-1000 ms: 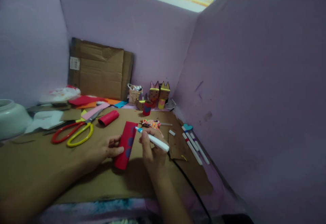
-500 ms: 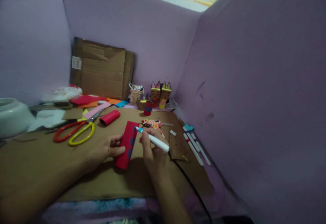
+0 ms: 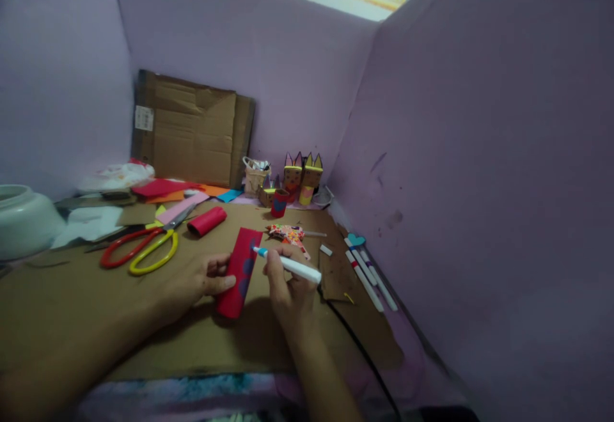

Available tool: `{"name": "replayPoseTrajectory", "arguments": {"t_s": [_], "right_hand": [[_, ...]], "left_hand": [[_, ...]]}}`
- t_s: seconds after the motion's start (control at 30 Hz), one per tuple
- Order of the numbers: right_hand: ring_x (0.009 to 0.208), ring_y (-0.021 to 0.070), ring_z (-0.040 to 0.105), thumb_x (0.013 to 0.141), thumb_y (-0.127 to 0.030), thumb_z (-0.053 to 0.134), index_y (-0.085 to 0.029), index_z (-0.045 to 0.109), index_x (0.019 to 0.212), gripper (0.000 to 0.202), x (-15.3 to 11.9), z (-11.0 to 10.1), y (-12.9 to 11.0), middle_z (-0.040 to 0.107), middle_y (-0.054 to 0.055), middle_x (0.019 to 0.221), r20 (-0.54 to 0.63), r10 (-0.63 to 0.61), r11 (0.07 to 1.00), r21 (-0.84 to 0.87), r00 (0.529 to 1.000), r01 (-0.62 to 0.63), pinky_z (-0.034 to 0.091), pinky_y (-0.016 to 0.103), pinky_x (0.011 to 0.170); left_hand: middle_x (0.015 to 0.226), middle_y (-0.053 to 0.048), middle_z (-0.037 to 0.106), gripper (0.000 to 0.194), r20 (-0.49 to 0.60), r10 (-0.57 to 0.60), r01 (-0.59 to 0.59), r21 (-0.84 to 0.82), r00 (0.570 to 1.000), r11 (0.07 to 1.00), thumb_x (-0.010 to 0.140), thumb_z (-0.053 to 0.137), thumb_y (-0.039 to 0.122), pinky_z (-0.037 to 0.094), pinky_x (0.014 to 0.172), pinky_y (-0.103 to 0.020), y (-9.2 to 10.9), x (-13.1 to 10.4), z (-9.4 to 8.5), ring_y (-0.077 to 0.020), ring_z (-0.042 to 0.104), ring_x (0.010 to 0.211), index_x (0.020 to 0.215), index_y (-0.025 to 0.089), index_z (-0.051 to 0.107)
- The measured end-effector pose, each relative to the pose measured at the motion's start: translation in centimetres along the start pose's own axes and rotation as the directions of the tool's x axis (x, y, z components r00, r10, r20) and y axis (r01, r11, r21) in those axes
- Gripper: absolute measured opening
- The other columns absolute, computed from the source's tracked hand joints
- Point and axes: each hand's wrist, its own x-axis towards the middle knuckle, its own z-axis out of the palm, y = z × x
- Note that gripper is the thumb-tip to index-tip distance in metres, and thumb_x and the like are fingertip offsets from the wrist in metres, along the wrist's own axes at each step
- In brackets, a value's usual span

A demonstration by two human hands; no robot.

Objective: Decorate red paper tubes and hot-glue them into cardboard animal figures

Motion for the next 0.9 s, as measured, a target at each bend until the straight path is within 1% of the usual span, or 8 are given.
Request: {"name": "replayPoseTrajectory", "arguments": {"t_s": [0.23, 0.33, 0.5, 0.67, 0.9], "right_hand": [[0.055, 0.014, 0.054, 0.088, -0.032, 0.052, -0.02, 0.06, 0.075, 0.019, 0.0, -0.05, -0.07, 0.058, -0.003, 0.058, 0.012, -0.001, 1.0, -0.006, 1.0, 0.001, 0.042, 0.029, 0.057], [0.055, 0.0141, 0.055, 0.088, -0.033, 0.052, -0.02, 0.06, 0.076, 0.019, 0.03, 0.05, 0.05, 0.058, -0.002, 0.059, -0.001, -0.009, 1.0, 0.004, 1.0, 0.009, 0.043, 0.028, 0.056], [0.059, 0.0153, 0.057, 0.088, -0.034, 0.053, -0.021, 0.06, 0.079, 0.018, 0.14, 0.13, 0.07, 0.06, -0.001, 0.062, -0.023, -0.016, 1.0, -0.008, 1.0, 0.016, 0.045, 0.03, 0.06], [0.061, 0.0157, 0.057, 0.089, -0.031, 0.053, -0.021, 0.06, 0.08, 0.015, 0.31, 0.2, -0.06, 0.059, -0.002, 0.061, -0.037, -0.043, 0.999, -0.002, 0.998, 0.043, 0.045, 0.031, 0.061], [0.058, 0.0137, 0.056, 0.09, -0.028, 0.052, -0.021, 0.059, 0.081, 0.013, 0.35, 0.17, -0.21, 0.058, -0.002, 0.062, -0.044, -0.055, 0.998, 0.006, 0.998, 0.055, 0.043, 0.028, 0.057]], "left_hand": [[0.076, -0.005, 0.066, 0.042, 0.017, 0.025, -0.025, 0.013, 1.0, 1.0, 0.054, 0.079, 0.032, 0.044, 0.063, -0.026, -0.11, 0.05, -0.12, -0.0187, 0.058, 0.072, 0.088, 0.012, 0.065], [0.077, -0.005, 0.067, 0.04, 0.009, 0.023, -0.023, 0.015, 1.0, 1.0, 0.054, 0.078, 0.031, 0.045, 0.064, -0.027, -0.19, 0.07, -0.17, -0.0197, 0.059, 0.074, 0.087, 0.013, 0.065], [0.076, -0.004, 0.067, 0.037, 0.002, 0.029, -0.029, 0.013, 1.0, 1.0, 0.054, 0.078, 0.03, 0.047, 0.064, -0.027, -0.27, 0.06, -0.17, -0.0192, 0.059, 0.073, 0.084, 0.013, 0.064], [0.077, -0.004, 0.067, 0.041, -0.002, 0.011, -0.011, -0.005, 1.0, 1.0, 0.053, 0.079, 0.031, 0.048, 0.066, -0.028, -0.29, 0.14, -0.19, -0.0185, 0.059, 0.072, 0.086, 0.013, 0.064], [0.078, -0.005, 0.067, 0.044, -0.005, -0.016, 0.015, -0.013, 1.0, 1.0, 0.053, 0.08, 0.03, 0.048, 0.068, -0.029, -0.26, 0.1, -0.14, -0.0194, 0.061, 0.073, 0.089, 0.012, 0.063]]}}
